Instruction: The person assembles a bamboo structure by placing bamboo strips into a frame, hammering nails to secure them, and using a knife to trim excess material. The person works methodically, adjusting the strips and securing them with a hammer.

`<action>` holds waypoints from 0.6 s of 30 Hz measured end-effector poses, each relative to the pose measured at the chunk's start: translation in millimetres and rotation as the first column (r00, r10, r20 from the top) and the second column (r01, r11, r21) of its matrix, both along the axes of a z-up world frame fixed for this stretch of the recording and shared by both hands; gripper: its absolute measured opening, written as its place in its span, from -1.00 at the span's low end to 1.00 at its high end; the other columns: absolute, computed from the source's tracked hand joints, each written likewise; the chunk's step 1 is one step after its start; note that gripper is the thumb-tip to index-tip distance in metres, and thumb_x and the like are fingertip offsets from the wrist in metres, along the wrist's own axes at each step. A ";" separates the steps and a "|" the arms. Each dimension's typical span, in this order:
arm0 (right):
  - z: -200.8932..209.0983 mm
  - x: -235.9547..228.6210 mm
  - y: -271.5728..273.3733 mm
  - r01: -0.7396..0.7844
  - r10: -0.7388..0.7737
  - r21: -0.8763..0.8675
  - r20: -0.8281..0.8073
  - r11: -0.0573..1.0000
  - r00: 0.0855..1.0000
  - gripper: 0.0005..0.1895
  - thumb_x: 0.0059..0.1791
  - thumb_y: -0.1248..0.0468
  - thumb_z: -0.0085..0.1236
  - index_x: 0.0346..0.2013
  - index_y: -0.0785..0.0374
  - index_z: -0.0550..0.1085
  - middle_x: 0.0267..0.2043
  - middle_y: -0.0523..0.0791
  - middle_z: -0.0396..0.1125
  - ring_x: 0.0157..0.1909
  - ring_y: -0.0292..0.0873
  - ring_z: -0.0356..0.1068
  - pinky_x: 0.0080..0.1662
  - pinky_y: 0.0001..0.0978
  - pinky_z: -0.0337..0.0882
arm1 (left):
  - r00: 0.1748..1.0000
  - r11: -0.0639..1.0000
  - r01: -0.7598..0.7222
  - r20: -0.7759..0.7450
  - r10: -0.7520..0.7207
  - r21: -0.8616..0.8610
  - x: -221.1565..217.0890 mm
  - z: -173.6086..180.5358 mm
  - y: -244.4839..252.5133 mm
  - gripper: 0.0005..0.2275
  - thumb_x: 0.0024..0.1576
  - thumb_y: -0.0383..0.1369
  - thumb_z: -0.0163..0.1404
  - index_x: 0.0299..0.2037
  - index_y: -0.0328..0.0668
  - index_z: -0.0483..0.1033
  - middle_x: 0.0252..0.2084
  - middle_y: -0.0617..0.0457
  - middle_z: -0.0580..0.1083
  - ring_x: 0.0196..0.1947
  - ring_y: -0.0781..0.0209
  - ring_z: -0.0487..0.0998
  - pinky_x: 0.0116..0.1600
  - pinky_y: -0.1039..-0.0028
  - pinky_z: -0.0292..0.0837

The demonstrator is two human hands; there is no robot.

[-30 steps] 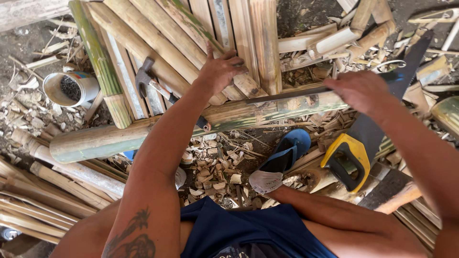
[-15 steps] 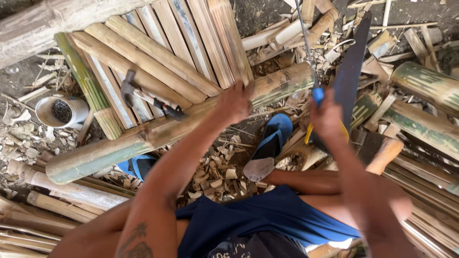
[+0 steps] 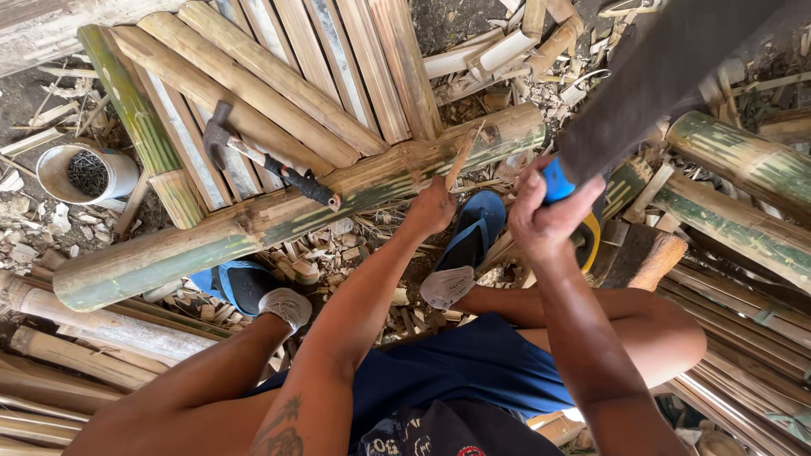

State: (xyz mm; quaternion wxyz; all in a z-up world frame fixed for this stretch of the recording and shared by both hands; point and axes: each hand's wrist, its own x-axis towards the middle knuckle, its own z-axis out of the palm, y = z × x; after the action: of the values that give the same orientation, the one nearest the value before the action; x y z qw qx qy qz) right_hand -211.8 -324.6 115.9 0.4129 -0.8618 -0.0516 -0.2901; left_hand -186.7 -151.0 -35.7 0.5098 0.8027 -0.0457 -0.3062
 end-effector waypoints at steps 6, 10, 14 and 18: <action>-74.5 21.6 20.4 -0.121 -0.234 -0.423 -0.692 0.898 0.683 -0.53 0.11 0.18 0.04 0.23 0.30 0.18 -0.37 0.25 0.43 -0.31 0.39 0.44 -0.26 0.26 0.41 | 0.954 0.989 -0.094 0.294 0.057 0.112 7.9 3.4 1.2 -0.73 0.20 -0.36 -0.03 -0.03 -0.44 0.30 -0.39 -0.45 0.54 -0.37 -0.37 0.59 -0.27 -0.05 0.50; -88.5 11.6 5.1 -0.105 -0.218 -0.399 -0.682 0.911 0.698 -0.47 0.08 0.19 0.02 0.24 0.39 0.13 -0.38 0.28 0.42 -0.34 0.44 0.42 -0.28 0.30 0.39 | 0.994 0.977 0.047 0.087 -0.066 0.208 -17.3 36.0 21.8 -0.65 0.22 -0.34 -0.09 0.15 -0.35 0.20 -0.35 -0.38 0.54 -0.41 -0.36 0.60 -0.37 -0.11 0.48; -75.8 13.0 12.3 -0.166 -0.144 -0.325 -0.743 0.931 0.653 -0.56 0.16 0.16 0.01 0.15 0.45 0.18 -0.42 0.27 0.39 -0.34 0.41 0.42 -0.31 0.26 0.40 | 0.991 0.921 0.092 0.055 -0.122 0.378 -35.3 85.7 43.8 -0.70 0.29 -0.45 -0.15 0.21 -0.41 0.24 -0.25 -0.36 0.55 -0.37 -0.29 0.63 -0.35 -0.03 0.54; -43.7 26.1 0.5 -0.028 -0.189 -0.389 -0.508 0.921 0.840 -0.59 0.17 0.17 0.01 0.15 0.44 0.22 -0.45 0.23 0.38 -0.38 0.37 0.42 -0.34 0.22 0.40 | 0.986 0.982 0.040 0.149 -0.068 0.186 -16.4 112.5 30.2 -0.46 0.23 -0.40 -0.07 0.41 -0.35 0.05 -0.14 -0.41 0.55 -0.31 -0.32 0.63 -0.25 -0.01 0.57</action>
State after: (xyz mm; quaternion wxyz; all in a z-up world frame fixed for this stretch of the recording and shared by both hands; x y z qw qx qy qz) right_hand -185.6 -324.1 72.1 0.2226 -0.9730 0.0474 -0.0394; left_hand -203.1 -120.8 76.8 0.4203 0.8659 -0.0786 -0.2596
